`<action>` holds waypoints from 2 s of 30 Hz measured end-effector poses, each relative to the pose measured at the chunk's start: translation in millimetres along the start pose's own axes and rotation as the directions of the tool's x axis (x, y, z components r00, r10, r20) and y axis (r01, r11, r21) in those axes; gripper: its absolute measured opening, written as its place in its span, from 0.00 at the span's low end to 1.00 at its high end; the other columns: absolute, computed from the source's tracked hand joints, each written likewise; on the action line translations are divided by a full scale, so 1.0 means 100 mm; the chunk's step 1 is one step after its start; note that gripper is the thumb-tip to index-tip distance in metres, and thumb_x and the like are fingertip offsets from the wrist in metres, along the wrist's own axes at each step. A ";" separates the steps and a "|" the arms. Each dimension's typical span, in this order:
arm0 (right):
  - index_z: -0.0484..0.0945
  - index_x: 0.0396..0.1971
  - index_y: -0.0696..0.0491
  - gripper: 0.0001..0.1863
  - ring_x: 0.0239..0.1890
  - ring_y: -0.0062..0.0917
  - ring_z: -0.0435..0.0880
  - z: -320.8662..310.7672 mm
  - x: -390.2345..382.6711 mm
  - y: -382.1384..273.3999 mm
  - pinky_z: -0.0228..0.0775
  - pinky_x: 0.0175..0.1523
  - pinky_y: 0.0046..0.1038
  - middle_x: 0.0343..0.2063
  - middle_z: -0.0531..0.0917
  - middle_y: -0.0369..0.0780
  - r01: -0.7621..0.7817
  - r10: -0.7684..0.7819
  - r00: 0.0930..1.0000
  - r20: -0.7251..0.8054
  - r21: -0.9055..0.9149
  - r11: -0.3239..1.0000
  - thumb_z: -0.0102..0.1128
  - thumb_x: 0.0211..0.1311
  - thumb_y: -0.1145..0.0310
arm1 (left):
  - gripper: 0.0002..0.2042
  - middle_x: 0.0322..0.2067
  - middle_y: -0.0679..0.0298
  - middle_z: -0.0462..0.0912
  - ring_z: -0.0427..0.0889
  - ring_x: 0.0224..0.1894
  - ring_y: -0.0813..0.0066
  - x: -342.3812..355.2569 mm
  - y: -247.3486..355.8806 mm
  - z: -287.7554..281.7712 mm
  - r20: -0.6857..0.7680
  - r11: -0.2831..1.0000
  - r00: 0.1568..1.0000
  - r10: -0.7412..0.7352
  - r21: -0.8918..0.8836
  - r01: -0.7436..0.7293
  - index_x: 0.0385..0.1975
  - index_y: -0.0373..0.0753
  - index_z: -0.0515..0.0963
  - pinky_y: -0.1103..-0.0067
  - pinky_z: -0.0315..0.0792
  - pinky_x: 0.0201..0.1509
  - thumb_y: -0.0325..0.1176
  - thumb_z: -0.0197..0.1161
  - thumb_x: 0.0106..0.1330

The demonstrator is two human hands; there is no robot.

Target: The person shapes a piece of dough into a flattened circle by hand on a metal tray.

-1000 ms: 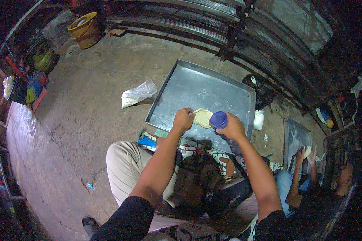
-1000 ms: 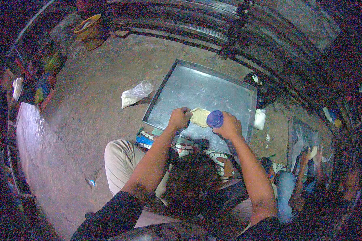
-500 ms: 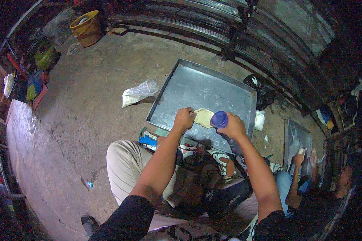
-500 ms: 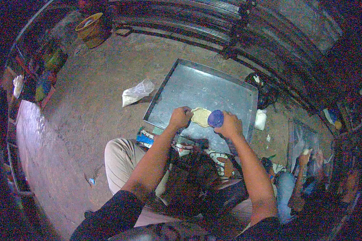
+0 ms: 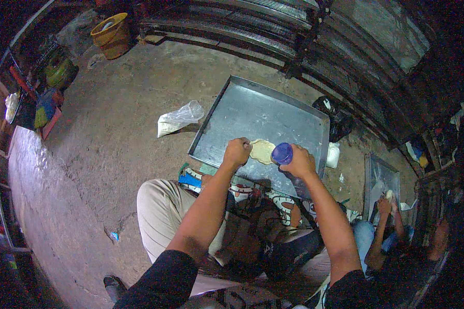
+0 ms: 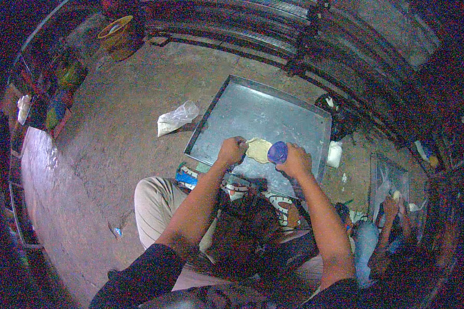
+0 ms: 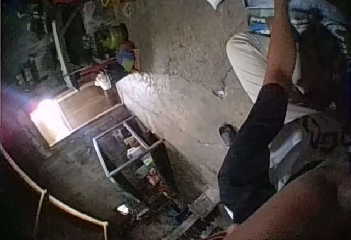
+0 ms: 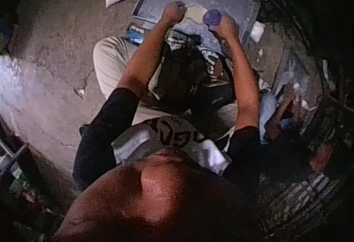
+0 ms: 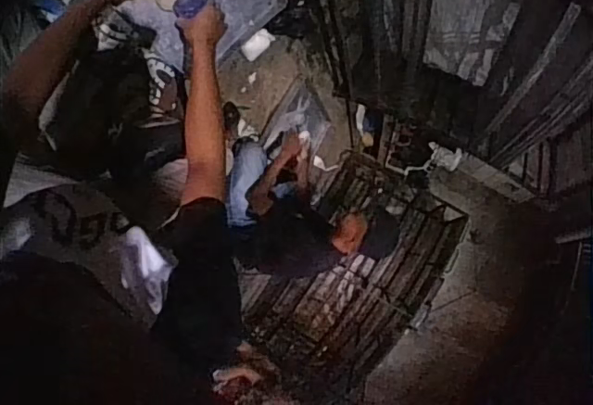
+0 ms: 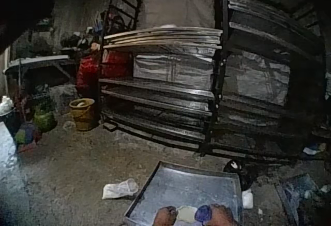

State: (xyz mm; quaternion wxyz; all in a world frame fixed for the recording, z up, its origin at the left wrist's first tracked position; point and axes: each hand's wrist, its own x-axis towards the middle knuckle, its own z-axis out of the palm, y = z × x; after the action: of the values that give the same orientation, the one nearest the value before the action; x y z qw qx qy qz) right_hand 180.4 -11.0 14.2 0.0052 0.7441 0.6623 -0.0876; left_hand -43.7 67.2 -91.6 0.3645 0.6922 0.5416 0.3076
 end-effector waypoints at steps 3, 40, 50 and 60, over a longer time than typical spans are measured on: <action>0.74 0.51 0.53 0.41 0.52 0.42 0.80 -0.04 0.00 -0.04 0.73 0.55 0.42 0.49 0.81 0.45 -0.009 0.009 1.000 0.001 -0.006 1.000 0.79 0.31 0.55 | 0.15 0.31 0.47 0.84 0.84 0.35 0.47 0.01 -0.02 0.01 -0.011 1.000 1.000 0.012 0.024 -0.012 0.39 0.36 0.83 0.63 0.77 0.42 0.40 0.63 0.60; 0.78 0.49 0.58 0.37 0.44 0.31 0.83 0.04 -0.74 2.13 0.74 0.53 0.33 0.44 0.84 0.42 -0.286 0.644 0.713 -0.277 0.724 0.628 0.83 0.36 0.59 | 0.29 0.53 0.56 0.71 0.65 0.60 0.52 -0.14 0.44 -0.11 0.142 0.801 0.846 0.513 0.275 -0.532 0.47 0.47 0.78 0.59 0.64 0.61 0.36 0.77 0.39; 0.78 0.49 0.57 0.35 0.45 0.32 0.82 0.92 -0.93 2.98 0.73 0.54 0.34 0.44 0.84 0.41 -0.348 0.814 0.431 -0.388 0.761 0.547 0.82 0.37 0.60 | 0.15 0.52 0.59 0.72 0.67 0.59 0.54 -0.38 0.83 0.40 0.246 0.653 0.809 0.534 0.488 -0.579 0.40 0.49 0.82 0.54 0.64 0.61 0.41 0.70 0.53; 0.83 0.43 0.54 0.27 0.41 0.32 0.83 0.67 -1.09 2.61 0.73 0.49 0.37 0.38 0.86 0.38 -0.384 0.807 0.585 -0.083 0.848 0.365 0.80 0.40 0.60 | 0.06 0.37 0.65 0.80 0.75 0.45 0.65 -0.24 0.61 0.34 0.295 0.478 0.670 0.681 0.514 -0.712 0.28 0.48 0.83 0.66 0.69 0.50 0.35 0.58 0.58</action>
State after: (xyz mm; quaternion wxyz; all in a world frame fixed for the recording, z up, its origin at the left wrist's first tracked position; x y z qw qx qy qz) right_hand 417.6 -158.3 -65.1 -0.4412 0.8602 0.2038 -0.1547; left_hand 11.2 28.8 -59.5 -0.0132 0.9354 0.2713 0.2262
